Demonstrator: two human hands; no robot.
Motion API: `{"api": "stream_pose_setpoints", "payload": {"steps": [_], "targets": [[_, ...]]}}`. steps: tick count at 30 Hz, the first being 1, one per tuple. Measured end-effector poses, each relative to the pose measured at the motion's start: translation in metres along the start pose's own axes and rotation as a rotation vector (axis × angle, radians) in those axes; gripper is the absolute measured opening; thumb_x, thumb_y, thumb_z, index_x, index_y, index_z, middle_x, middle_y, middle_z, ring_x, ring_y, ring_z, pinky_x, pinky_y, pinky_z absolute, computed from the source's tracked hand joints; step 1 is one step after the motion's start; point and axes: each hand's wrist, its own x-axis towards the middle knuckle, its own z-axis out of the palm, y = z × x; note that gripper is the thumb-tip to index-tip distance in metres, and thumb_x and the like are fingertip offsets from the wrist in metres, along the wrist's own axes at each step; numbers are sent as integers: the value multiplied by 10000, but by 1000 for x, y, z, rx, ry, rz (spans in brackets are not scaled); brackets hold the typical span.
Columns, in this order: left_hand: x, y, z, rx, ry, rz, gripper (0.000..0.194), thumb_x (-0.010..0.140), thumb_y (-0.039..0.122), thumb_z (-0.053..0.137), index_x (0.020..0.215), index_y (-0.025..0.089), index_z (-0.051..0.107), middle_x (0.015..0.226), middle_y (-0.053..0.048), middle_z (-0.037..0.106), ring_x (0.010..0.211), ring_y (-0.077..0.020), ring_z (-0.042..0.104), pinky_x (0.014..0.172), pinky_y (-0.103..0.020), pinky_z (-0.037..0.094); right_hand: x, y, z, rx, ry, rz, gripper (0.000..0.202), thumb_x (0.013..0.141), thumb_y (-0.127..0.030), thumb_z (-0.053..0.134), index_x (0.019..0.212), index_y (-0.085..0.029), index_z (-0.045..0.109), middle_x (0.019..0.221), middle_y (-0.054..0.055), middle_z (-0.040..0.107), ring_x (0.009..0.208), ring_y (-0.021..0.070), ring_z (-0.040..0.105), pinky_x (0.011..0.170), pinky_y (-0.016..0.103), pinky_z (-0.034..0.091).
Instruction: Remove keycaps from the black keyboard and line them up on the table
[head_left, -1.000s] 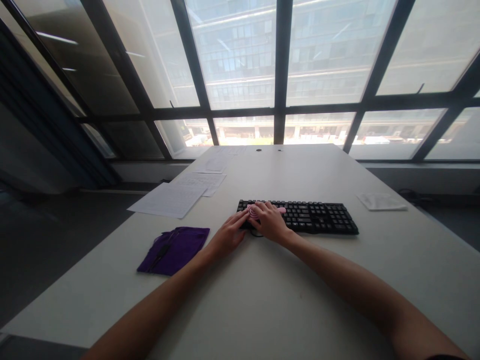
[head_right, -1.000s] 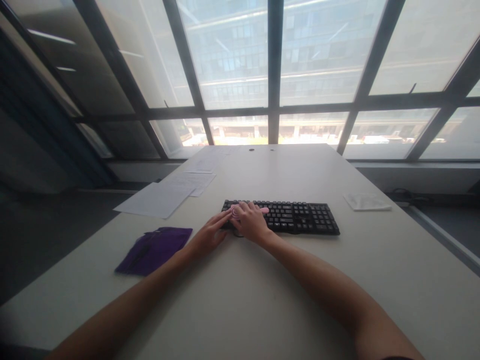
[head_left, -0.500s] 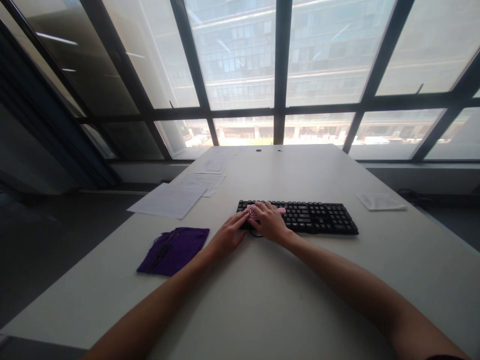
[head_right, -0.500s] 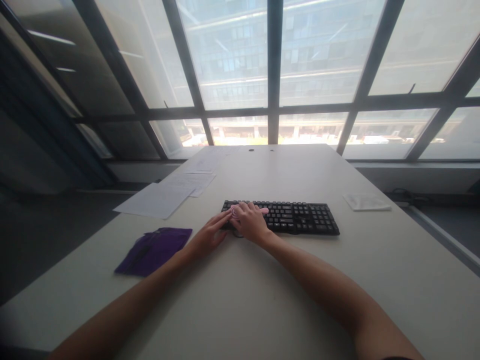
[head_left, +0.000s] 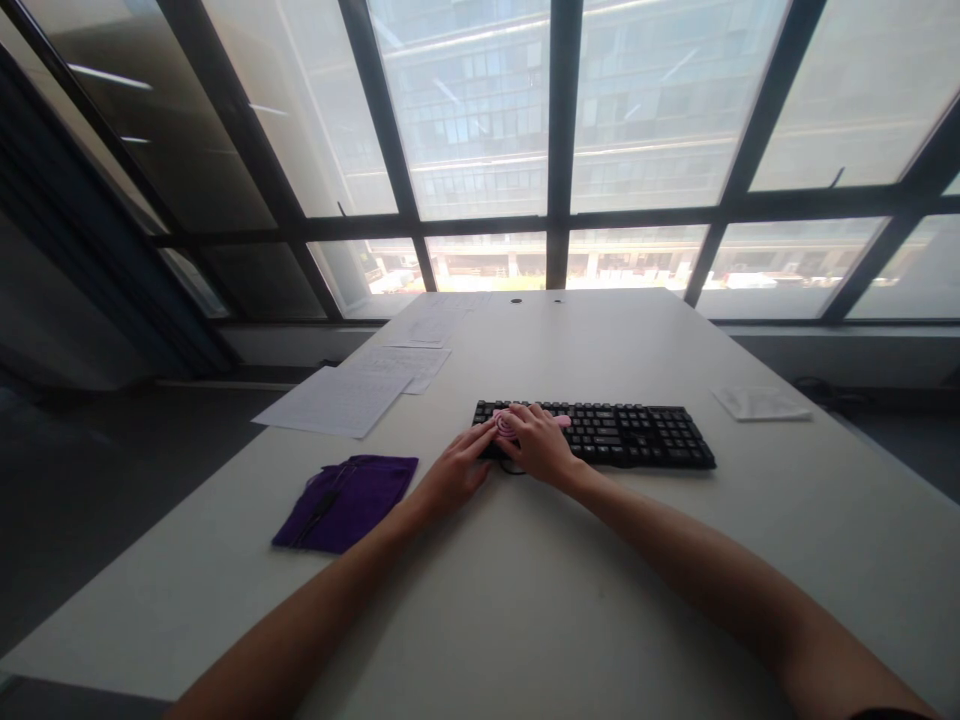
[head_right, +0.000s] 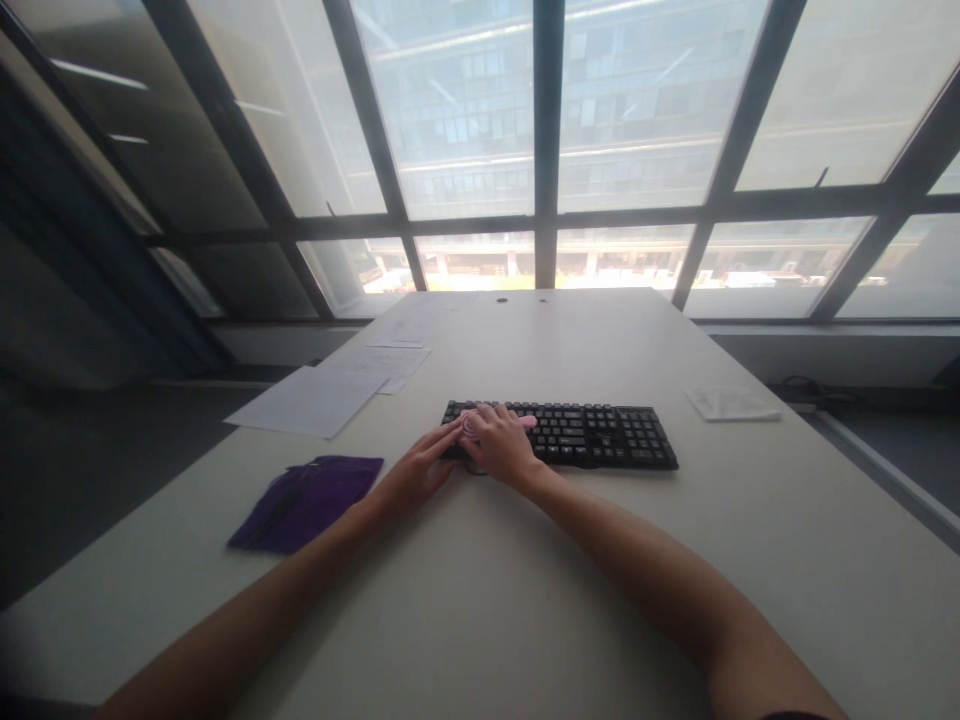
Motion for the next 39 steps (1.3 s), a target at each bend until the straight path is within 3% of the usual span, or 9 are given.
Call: {"api": "stream_pose_setpoints", "payload": {"steps": [11, 17, 30, 33, 39], "targets": [[-3, -3, 4, 20, 23, -37, 714, 879, 129, 549, 1539, 240, 300, 1565, -101, 354, 1426, -284, 364, 1177, -500, 352, 2, 6, -1, -3, 48, 65, 418, 962, -469, 522, 1272, -201, 606, 1296, 116, 604, 1138, 285, 512, 985, 421, 402], [-6, -14, 8, 62, 2, -36, 615, 876, 172, 568, 1474, 220, 434, 1463, -118, 493, 1372, -306, 434, 1154, -527, 380, 2, 9, 0, -53, 33, 119, 425, 971, -471, 497, 1285, -203, 600, 1285, 131, 602, 1140, 304, 502, 969, 438, 399], [-6, -19, 13, 100, -1, -40, 581, 865, 169, 564, 1439, 220, 483, 1439, -108, 519, 1360, -303, 445, 1145, -532, 389, 3, 5, 1, -135, -22, 111, 422, 979, -460, 479, 1278, -186, 594, 1285, 154, 598, 1115, 318, 513, 923, 437, 425], [-2, -14, 11, 116, 5, -44, 610, 872, 174, 561, 1468, 225, 439, 1461, -109, 491, 1358, -298, 448, 1144, -514, 395, 1, 7, -1, -142, -26, 80, 430, 968, -422, 516, 1319, -178, 568, 1334, 159, 572, 1137, 322, 507, 943, 443, 424], [23, 14, 1, 131, -10, 17, 726, 894, 145, 534, 1554, 245, 248, 1595, -93, 293, 1450, -283, 316, 1180, -500, 342, -10, 13, -19, -33, 19, 22, 432, 973, -423, 519, 1332, -187, 555, 1342, 119, 582, 1154, 286, 515, 996, 418, 414]]}}
